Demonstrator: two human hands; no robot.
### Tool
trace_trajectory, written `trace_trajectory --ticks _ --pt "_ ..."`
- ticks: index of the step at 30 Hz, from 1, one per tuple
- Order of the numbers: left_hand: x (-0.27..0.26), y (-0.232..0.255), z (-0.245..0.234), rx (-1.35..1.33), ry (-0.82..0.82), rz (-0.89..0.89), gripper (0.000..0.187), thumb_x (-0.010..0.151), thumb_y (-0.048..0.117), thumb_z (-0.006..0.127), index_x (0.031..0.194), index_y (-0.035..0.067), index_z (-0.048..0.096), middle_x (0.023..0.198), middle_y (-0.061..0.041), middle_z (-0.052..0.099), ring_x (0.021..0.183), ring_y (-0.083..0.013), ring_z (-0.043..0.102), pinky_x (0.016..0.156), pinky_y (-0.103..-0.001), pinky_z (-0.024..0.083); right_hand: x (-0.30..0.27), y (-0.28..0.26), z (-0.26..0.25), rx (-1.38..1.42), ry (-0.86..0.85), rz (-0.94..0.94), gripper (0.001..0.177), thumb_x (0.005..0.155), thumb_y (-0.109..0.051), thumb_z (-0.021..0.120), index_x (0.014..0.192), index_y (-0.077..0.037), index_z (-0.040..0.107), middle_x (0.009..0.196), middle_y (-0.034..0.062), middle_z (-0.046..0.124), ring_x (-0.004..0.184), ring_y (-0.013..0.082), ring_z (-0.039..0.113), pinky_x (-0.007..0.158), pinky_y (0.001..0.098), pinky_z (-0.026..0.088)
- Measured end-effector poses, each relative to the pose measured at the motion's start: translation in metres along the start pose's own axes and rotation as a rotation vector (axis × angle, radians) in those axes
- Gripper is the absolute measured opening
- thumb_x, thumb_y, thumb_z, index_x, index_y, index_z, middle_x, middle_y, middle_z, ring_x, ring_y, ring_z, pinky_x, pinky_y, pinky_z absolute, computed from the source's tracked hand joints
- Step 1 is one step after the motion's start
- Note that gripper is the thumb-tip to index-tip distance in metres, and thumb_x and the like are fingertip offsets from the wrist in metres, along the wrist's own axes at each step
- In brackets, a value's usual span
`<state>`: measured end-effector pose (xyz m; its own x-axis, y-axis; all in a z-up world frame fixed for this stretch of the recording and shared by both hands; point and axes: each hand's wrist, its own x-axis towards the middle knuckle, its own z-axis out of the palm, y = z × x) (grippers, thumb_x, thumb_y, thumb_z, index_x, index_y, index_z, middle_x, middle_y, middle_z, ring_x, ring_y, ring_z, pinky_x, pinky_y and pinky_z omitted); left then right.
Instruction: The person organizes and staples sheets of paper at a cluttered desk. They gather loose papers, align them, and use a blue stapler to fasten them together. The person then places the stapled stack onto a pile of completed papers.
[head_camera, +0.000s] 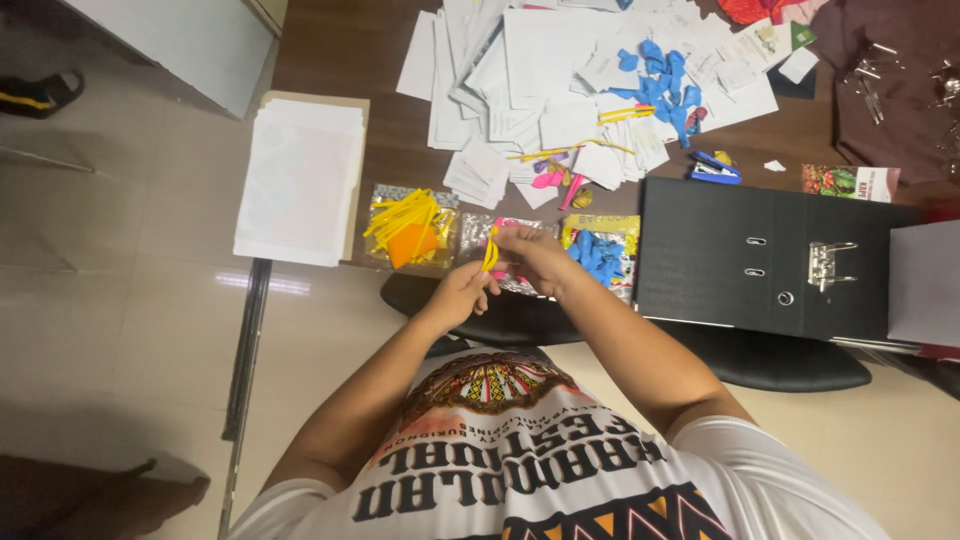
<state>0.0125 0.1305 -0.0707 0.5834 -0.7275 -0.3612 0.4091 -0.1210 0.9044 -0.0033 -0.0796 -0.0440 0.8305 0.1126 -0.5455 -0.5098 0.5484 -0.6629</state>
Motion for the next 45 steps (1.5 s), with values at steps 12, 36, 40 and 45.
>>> trace_trajectory --ticks 12,36,40,45 --pt "0.004 -0.035 -0.189 0.085 0.172 -0.049 0.032 0.108 0.023 0.046 0.129 0.006 0.063 0.092 -0.005 0.072 0.056 -0.0078 0.054 0.052 -0.025 0.050 0.131 0.023 0.098 0.083 0.254 -0.157 0.018 0.091 -0.007 0.068 0.108 -0.013 0.068 0.094 0.0013 0.070 0.082 0.0147 0.064 0.074 0.0316 0.057" --pt "0.043 -0.036 -0.214 0.540 0.468 0.085 0.025 0.103 0.032 0.059 0.113 0.012 0.069 0.089 -0.007 0.079 0.083 -0.0185 0.074 0.074 -0.036 0.054 0.163 0.067 0.054 -0.468 0.746 -0.363 0.034 0.086 -0.009 0.079 0.116 0.000 0.065 0.080 0.0041 0.069 0.061 0.0102 0.061 0.052 0.0252 0.050" --pt "0.079 -0.023 -0.178 0.459 0.261 0.245 0.023 0.104 0.028 0.061 0.114 0.008 0.068 0.088 -0.007 0.079 0.083 -0.0149 0.075 0.076 -0.032 0.055 0.121 0.077 -0.003 -0.350 0.775 -0.521 0.032 0.090 -0.008 0.075 0.120 0.000 0.065 0.083 0.0029 0.068 0.067 0.0093 0.062 0.057 0.0242 0.050" --pt "0.132 -0.040 -0.121 0.231 -0.079 0.243 0.021 0.105 0.018 0.057 0.120 0.006 0.065 0.091 -0.005 0.073 0.074 -0.0090 0.064 0.063 -0.025 0.053 0.024 0.061 -0.014 -0.201 0.901 -0.556 0.030 0.089 -0.009 0.073 0.118 -0.003 0.065 0.083 -0.0005 0.064 0.068 0.0092 0.063 0.056 0.0244 0.049"
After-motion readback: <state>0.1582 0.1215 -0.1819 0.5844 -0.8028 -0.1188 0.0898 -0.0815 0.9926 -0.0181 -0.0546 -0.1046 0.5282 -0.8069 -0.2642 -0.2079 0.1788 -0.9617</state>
